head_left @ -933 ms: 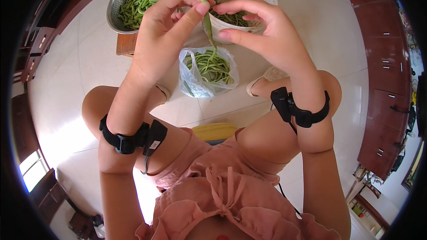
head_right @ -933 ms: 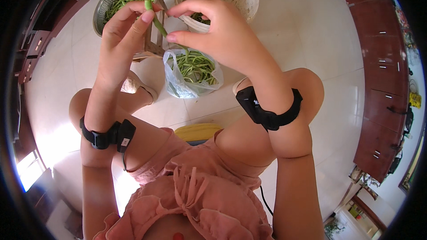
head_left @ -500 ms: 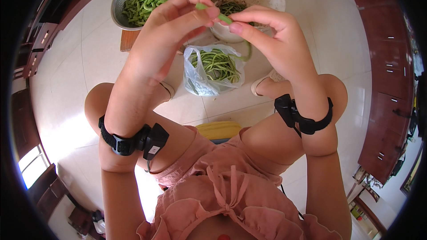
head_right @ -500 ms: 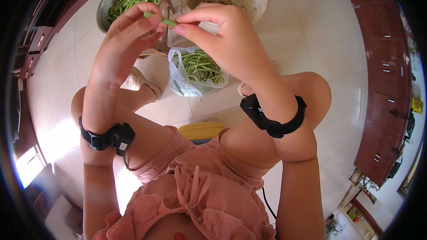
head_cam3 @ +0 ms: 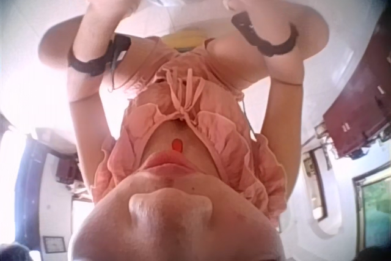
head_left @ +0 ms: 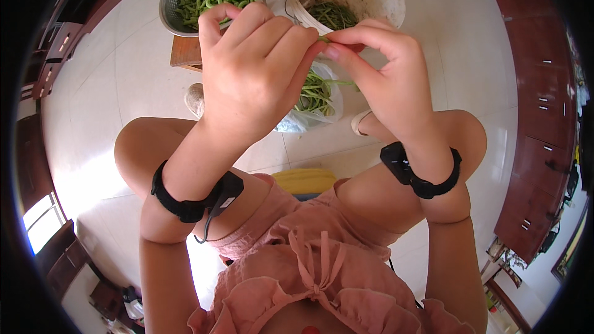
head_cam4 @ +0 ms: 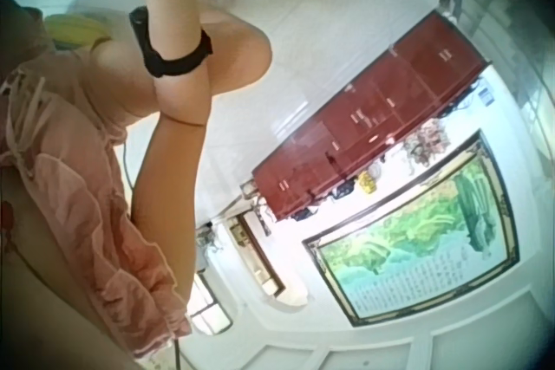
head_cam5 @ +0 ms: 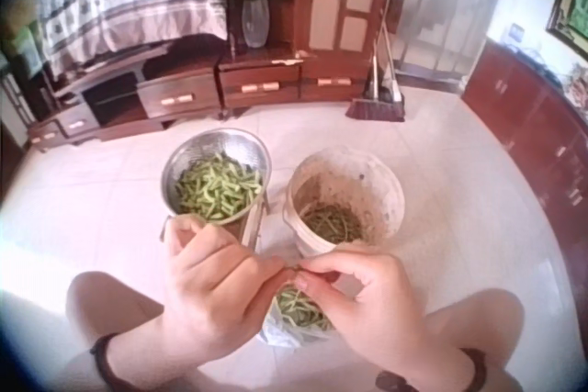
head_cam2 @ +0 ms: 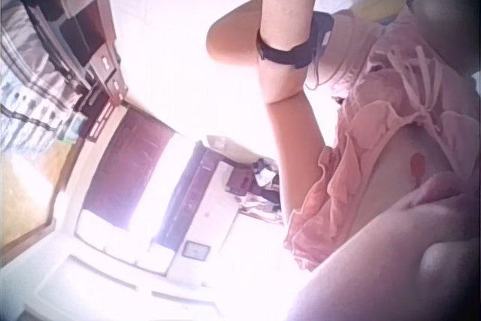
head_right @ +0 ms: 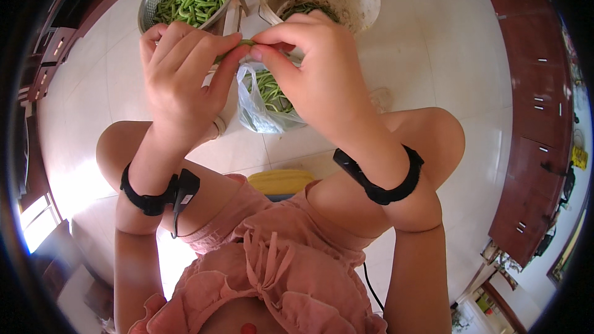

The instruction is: The person snaps and peels long green beans by hand, placing the trimmed pieces into a metal colander and discarding the ends into a bucket.

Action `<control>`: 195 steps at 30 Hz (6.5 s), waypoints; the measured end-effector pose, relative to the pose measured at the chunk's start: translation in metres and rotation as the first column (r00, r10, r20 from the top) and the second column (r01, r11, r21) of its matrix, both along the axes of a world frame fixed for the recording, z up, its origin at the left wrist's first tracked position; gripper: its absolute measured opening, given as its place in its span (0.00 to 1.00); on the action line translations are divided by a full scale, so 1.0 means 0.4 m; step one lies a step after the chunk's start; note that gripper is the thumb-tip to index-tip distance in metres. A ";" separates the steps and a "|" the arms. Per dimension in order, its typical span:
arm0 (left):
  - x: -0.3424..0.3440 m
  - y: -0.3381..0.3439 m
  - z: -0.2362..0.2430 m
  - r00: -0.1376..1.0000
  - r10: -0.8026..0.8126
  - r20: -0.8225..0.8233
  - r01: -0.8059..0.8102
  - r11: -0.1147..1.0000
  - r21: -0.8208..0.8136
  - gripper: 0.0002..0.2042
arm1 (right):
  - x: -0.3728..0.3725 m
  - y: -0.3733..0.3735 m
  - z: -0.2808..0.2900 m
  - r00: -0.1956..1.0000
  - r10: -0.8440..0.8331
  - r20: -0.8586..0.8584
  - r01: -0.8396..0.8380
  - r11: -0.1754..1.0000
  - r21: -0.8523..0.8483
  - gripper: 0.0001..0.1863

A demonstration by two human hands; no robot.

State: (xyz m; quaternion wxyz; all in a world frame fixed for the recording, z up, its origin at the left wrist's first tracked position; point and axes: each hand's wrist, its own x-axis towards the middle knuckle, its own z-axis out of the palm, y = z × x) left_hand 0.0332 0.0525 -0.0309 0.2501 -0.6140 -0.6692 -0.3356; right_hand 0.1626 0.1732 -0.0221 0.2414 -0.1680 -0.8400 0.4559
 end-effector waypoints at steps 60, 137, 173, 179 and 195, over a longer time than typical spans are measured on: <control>-0.181 0.013 -0.094 0.861 0.046 0.507 0.136 0.938 -0.317 0.10 | 0.087 0.082 0.081 0.975 0.100 -0.197 -0.202 0.763 -0.614 0.12; 0.048 0.075 -0.297 0.150 0.158 0.976 0.836 0.506 -0.211 0.24 | 0.152 0.103 0.372 0.734 -0.289 -0.615 -0.425 0.511 -0.747 0.10; -0.245 -0.207 -0.039 -0.276 -0.304 0.912 0.250 0.893 0.374 0.13 | 0.419 0.392 0.097 0.695 -0.588 -0.414 0.185 0.702 -0.688 0.10; -0.238 -0.201 -0.030 -0.209 -0.295 0.932 0.240 0.909 0.341 0.13 | 0.419 0.387 0.104 0.660 -0.638 -0.397 0.249 0.684 -0.685 0.10; -0.240 -0.171 -0.018 -0.191 -0.147 0.970 0.101 0.980 0.169 0.18 | 0.418 0.387 0.097 0.670 -0.618 -0.412 0.182 0.675 -0.715 0.09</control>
